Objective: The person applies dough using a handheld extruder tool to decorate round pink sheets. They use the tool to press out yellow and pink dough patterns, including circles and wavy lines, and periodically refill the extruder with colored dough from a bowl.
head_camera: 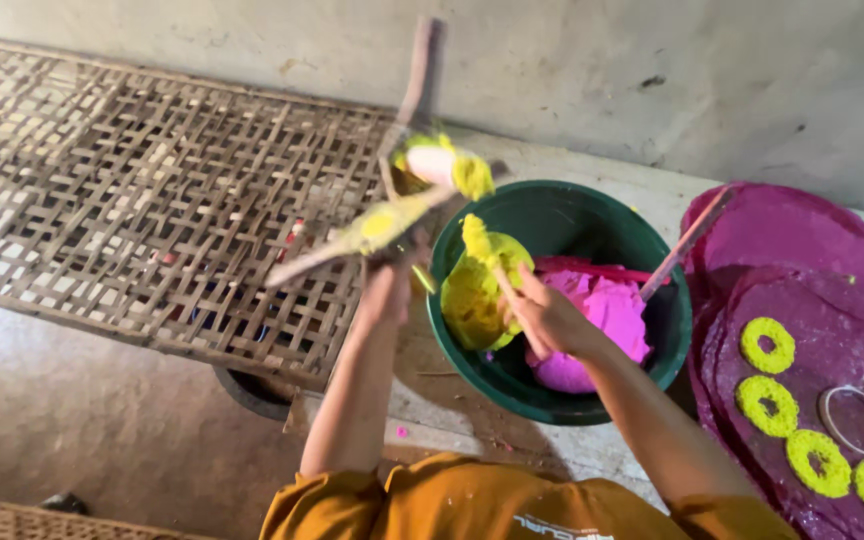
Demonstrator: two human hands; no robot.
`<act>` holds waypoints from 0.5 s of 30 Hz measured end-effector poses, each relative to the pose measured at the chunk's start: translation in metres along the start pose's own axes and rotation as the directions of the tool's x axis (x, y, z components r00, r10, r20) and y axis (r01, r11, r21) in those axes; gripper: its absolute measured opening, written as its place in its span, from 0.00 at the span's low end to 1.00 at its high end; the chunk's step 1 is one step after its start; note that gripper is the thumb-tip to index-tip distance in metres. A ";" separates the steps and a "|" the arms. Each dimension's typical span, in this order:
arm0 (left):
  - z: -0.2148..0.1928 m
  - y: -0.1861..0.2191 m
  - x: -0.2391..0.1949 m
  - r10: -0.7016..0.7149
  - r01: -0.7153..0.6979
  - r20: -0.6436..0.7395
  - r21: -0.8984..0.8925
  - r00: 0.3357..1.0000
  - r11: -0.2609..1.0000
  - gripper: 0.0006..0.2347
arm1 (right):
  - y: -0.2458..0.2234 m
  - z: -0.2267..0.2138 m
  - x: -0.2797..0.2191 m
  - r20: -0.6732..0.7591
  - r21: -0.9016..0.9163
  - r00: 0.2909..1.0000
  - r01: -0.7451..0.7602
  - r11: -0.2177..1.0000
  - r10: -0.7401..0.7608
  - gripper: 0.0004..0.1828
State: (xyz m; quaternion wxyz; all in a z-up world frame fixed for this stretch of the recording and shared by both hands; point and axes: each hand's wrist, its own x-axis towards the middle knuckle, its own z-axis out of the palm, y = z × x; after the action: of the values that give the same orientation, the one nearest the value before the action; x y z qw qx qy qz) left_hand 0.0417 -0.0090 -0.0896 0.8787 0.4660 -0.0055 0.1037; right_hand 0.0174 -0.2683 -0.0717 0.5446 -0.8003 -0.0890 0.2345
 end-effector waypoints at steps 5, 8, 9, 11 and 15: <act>0.071 -0.010 -0.091 -0.527 0.621 0.390 -0.168 0.755 0.766 0.22 | -0.054 -0.010 -0.026 -0.378 0.654 0.823 0.561 0.508 -0.423 0.48; 0.091 -0.004 -0.117 -0.574 0.745 0.558 -0.126 0.599 0.655 0.26 | -0.073 -0.028 -0.064 -0.263 0.900 0.870 0.377 0.219 -0.417 0.53; 0.095 0.000 -0.118 -0.555 0.741 0.592 -0.109 0.584 0.663 0.27 | -0.077 -0.037 -0.076 -0.199 0.914 0.864 0.334 0.231 -0.463 0.50; 0.092 0.017 -0.109 -0.271 0.170 0.661 0.214 0.700 0.962 0.26 | -0.081 -0.052 -0.104 -0.336 0.717 0.795 0.563 0.410 -0.505 0.46; 0.097 0.058 -0.107 -0.121 -0.351 0.752 0.436 0.648 0.829 0.18 | -0.080 -0.056 -0.157 -0.421 -0.192 0.486 0.777 0.599 -0.766 0.39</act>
State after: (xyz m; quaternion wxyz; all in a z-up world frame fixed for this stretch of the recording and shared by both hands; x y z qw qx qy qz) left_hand -0.0652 -0.0763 0.0017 0.6153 0.6946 -0.3703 -0.0434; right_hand -0.0844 -0.3457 0.0613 0.6053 -0.6991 -0.3025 -0.2309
